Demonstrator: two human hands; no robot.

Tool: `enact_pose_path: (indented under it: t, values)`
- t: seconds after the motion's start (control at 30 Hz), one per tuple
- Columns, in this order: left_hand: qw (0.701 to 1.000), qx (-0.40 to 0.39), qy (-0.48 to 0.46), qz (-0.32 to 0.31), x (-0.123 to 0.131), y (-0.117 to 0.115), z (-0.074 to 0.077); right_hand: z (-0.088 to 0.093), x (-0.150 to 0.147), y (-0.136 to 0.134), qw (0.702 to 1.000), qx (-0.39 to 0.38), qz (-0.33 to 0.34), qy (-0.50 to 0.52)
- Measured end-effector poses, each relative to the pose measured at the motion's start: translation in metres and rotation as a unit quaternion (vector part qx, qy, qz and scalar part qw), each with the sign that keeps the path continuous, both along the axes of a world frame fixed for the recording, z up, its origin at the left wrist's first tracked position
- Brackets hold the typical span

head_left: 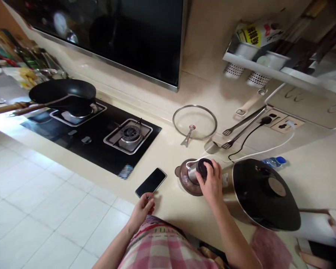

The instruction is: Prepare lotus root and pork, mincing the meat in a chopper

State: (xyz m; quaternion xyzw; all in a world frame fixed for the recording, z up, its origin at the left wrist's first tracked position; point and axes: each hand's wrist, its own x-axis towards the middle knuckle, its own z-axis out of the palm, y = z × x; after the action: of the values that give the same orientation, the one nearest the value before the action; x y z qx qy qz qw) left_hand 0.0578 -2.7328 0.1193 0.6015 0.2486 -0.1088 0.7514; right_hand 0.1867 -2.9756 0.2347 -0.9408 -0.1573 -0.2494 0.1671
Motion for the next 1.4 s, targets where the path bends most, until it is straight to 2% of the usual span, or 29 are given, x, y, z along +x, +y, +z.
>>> enact_pose_path:
  t: [0.2, 0.4, 0.6, 0.77, 0.93, 1.17, 1.4]
  values:
    - [1.000, -0.010, -0.005, -0.004, -0.005, 0.001, -0.006, -0.001, 0.001, 0.000, 1.000, 0.009, 0.013, -0.006]
    - [1.000, -0.022, -0.009, 0.004, -0.011, 0.002, -0.015, 0.002, 0.002, -0.001, 0.999, -0.038, -0.007, 0.021]
    - [0.999, -0.025, -0.015, -0.012, -0.009, 0.001, -0.013, 0.007, 0.001, -0.002, 0.996, -0.078, -0.009, 0.037]
    - [0.999, -0.017, -0.029, -0.016, -0.009, 0.002, -0.016, 0.003, 0.003, -0.003, 0.997, -0.072, -0.006, 0.021]
    - [0.999, 0.007, -0.036, -0.015, -0.022, 0.004, -0.024, 0.001, 0.006, -0.005, 0.998, -0.059, 0.013, 0.002]
    - [0.999, 0.027, -0.033, -0.026, -0.043, 0.008, -0.033, 0.005, 0.005, -0.001, 0.996, -0.084, 0.002, -0.001]
    - [0.999, 0.015, -0.029, -0.021, -0.046, 0.011, -0.042, 0.008, 0.006, 0.000, 0.992, -0.122, -0.006, 0.011]
